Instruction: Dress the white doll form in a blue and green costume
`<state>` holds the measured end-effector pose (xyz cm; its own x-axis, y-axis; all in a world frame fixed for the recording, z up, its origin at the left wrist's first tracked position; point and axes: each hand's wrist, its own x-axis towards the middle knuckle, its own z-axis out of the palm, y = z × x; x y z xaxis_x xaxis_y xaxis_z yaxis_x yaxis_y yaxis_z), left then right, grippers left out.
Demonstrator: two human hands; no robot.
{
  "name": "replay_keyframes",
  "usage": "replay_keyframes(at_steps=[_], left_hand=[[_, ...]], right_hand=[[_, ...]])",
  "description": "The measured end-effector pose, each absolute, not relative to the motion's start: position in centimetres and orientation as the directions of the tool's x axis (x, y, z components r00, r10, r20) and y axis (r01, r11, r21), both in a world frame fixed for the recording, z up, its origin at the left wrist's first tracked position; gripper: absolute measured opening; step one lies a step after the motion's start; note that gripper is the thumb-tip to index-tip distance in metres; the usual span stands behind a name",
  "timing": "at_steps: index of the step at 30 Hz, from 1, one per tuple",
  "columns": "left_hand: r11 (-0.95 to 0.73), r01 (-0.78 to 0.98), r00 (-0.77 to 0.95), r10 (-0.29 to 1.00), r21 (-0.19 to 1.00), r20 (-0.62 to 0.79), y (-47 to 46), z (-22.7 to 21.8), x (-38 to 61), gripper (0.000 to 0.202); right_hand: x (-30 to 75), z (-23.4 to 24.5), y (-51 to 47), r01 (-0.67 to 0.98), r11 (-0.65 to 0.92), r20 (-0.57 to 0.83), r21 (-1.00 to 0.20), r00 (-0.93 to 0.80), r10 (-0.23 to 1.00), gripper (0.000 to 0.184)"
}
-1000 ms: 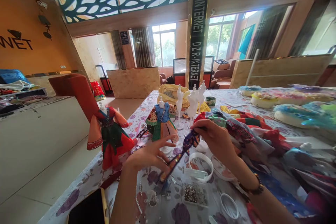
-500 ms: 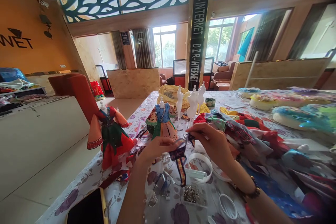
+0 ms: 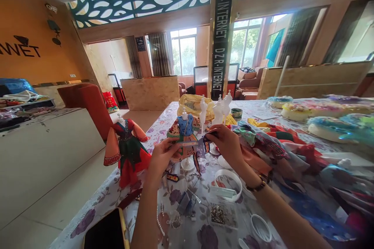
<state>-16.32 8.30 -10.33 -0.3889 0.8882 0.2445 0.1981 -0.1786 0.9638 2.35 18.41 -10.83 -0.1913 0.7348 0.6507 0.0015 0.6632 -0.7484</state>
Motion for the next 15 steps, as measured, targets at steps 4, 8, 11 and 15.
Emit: replay_keyframes(at_steps=[4,8,11,15], left_hand=[[-0.138,0.316,-0.447,0.851,0.939,0.276,8.1,-10.1,-16.4,0.03],[-0.111,0.428,-0.477,0.815,0.897,0.328,7.5,-9.1,-15.3,0.015],[-0.106,0.429,-0.403,0.866,0.897,0.295,7.7,-8.9,-13.9,0.022],[-0.127,0.389,-0.277,0.928,0.912,0.248,8.5,-9.9,-12.9,0.03]], right_hand=[[2.0,-8.8,17.7,0.05,0.724,0.686,-0.688,-0.279,0.672,0.014],[1.7,-5.9,16.6,0.117,0.798,0.702,-0.592,-0.412,0.581,0.018],[1.1,-4.3,16.2,0.141,0.829,0.687,-0.541,-0.494,0.533,0.023],[0.8,-3.6,16.5,0.147,0.848,0.67,-0.51,-0.55,0.499,0.023]])
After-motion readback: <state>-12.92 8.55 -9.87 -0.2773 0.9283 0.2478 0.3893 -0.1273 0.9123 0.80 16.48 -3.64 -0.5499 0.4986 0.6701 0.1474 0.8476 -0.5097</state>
